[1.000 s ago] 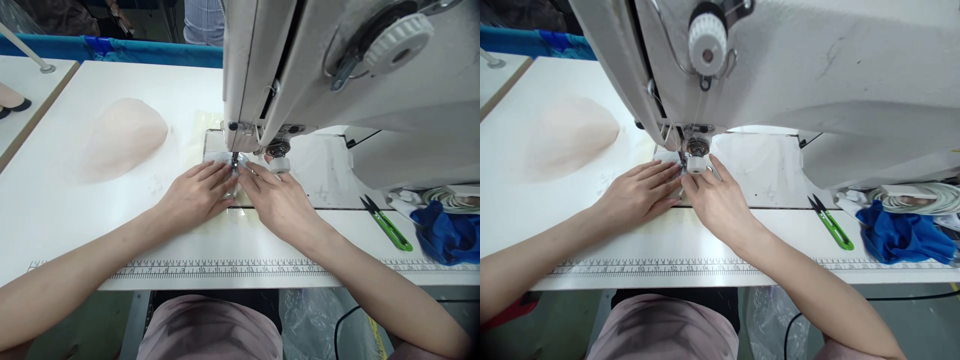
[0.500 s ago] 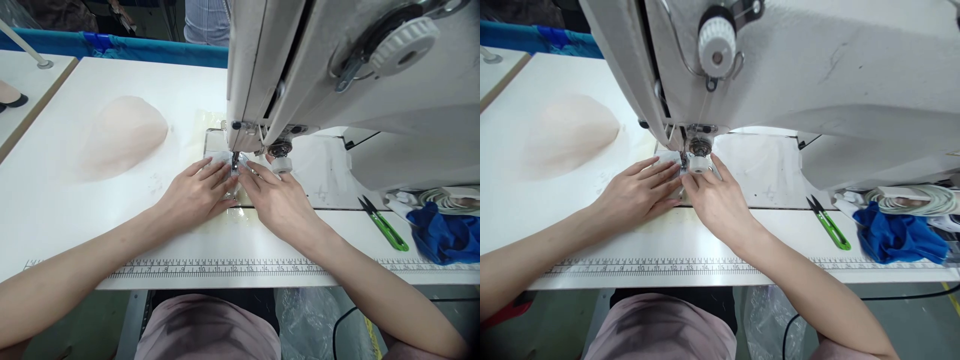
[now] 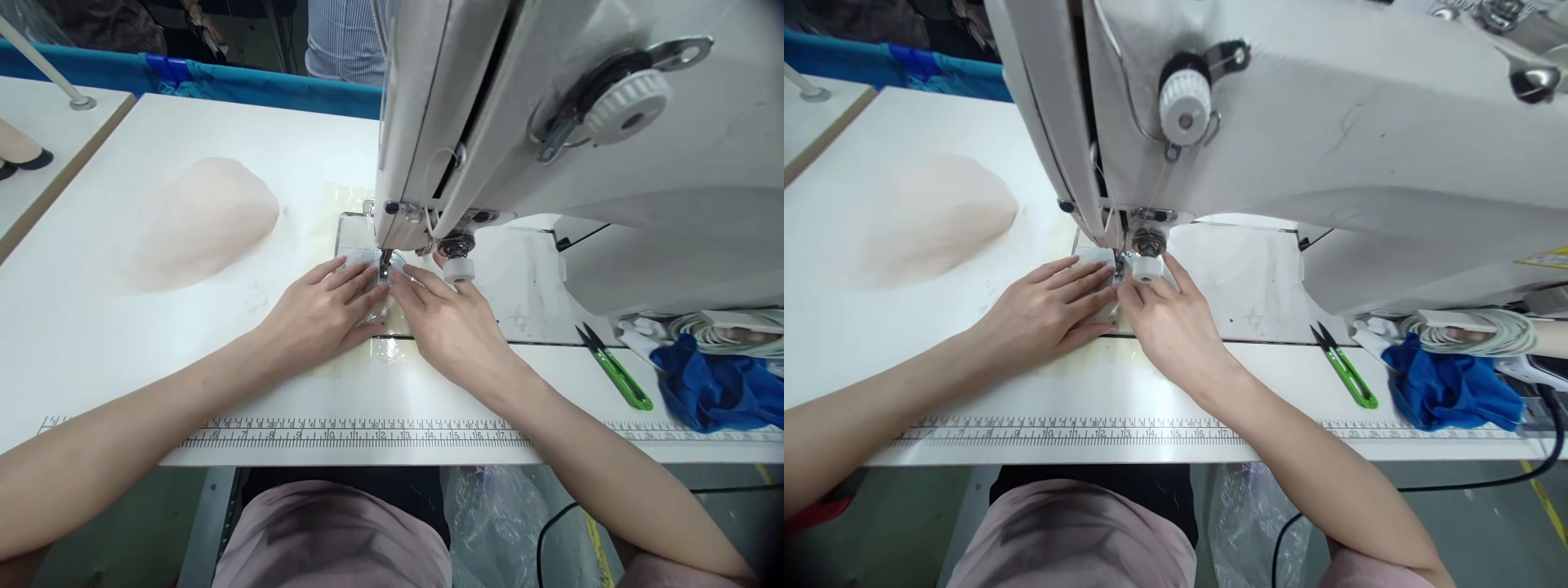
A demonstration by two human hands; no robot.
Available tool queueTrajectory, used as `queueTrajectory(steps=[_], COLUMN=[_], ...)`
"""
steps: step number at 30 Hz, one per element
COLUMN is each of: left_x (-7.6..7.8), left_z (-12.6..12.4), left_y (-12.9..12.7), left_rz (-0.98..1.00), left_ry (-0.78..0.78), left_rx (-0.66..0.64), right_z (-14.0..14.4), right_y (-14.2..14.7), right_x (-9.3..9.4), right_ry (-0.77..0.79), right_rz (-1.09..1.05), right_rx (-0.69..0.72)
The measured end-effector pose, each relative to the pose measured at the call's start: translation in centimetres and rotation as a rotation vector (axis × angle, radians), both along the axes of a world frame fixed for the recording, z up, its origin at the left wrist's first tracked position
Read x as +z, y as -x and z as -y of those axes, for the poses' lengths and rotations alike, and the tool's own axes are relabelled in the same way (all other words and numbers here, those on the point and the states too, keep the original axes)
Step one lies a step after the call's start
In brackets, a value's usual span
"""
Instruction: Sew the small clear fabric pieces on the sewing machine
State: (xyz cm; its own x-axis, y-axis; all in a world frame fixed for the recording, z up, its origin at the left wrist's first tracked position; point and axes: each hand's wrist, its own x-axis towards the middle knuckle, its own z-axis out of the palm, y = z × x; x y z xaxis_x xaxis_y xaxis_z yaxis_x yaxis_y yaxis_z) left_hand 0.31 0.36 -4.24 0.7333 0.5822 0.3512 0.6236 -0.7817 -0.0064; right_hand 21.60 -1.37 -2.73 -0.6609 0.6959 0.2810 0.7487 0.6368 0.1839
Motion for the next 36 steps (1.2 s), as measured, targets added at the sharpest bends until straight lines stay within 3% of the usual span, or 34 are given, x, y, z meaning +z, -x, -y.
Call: queueTrajectory(steps=[10, 13, 18, 24, 26, 30, 33, 36], left_x=[0.4, 1.0, 2.1, 1.2, 1.2, 1.5, 1.1, 0.4], left_z=[0.2, -0.2, -2.1, -3.5, -3.2, -1.5, 0.2, 1.2], left_y=[0.7, 0.2, -0.9, -2.1, -1.9, -0.7, 0.0, 0.4], left_rz=[0.147, 0.15, 0.089, 0.133, 0.148, 0.062, 0.009, 0.021], left_ry=[0.017, 0.127, 0.295, 0.16, 0.145, 0.021, -0.103, -0.122], left_rx=[-0.029, 0.051, 0.122, 0.209, 0.163, 0.018, -0.039, -0.077], right_z=[-1.0, -1.3, -2.0, -2.2, -2.0, -1.2, -0.5, 0.1], right_y=[0.1, 0.0, 0.2, 0.5, 0.3, 0.0, 0.0, 0.1], right_x=[-0.9, -0.9, -1.1, -1.1, -0.9, -0.6, -0.8, -0.9], right_ry=[-0.114, -0.044, 0.011, 0.024, 0.06, 0.109, 0.021, -0.07], right_rz=[-0.137, -0.247, -0.404, -0.441, -0.448, -0.412, -0.304, -0.25], right_rx=[0.09, 0.03, -0.183, -0.237, -0.237, -0.05, 0.104, 0.16])
